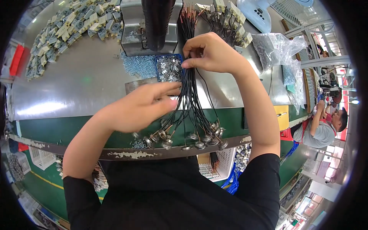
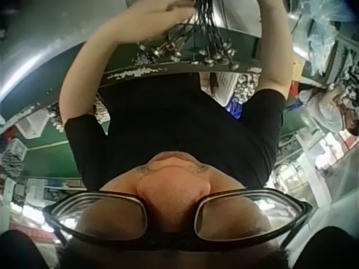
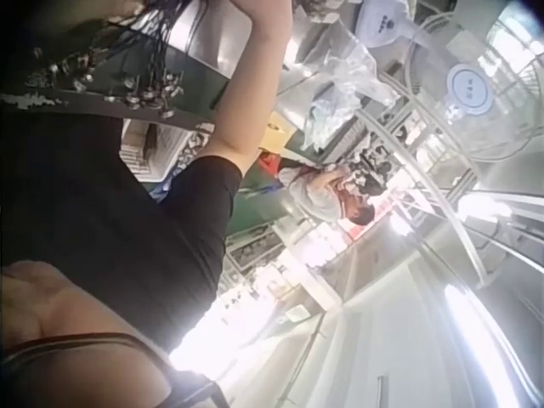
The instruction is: Assembling small electronic components by wiring them and using an electric screwdriver to fasten parts.
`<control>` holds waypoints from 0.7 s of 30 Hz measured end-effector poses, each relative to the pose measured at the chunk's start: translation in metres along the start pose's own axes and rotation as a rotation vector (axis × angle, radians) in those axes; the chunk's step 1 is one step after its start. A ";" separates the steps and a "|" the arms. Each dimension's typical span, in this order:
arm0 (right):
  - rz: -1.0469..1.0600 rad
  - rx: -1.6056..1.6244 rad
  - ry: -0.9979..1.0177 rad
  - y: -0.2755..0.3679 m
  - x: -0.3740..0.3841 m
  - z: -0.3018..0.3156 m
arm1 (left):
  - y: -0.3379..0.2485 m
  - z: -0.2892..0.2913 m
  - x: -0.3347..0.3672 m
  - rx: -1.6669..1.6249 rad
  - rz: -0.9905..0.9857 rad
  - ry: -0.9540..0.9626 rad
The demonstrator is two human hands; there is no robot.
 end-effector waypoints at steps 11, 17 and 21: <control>-0.089 0.345 -0.178 -0.028 -0.012 0.006 | 0.020 0.000 0.031 -0.277 0.072 -0.118; 0.068 0.194 -0.227 -0.008 -0.013 0.008 | -0.009 0.012 0.006 -0.896 0.126 -0.008; 0.470 -0.292 -0.336 0.067 -0.036 -0.002 | -0.014 0.005 -0.018 -0.966 0.061 0.027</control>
Point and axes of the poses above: each hand's wrist, its own x-axis towards the middle knuckle, its own z-axis out of the back of the hand, y = z × x, the point moved 9 cm from there along x, towards the middle knuckle, and after that the axes turned 13 degrees about -z, right-handed, at the moved point
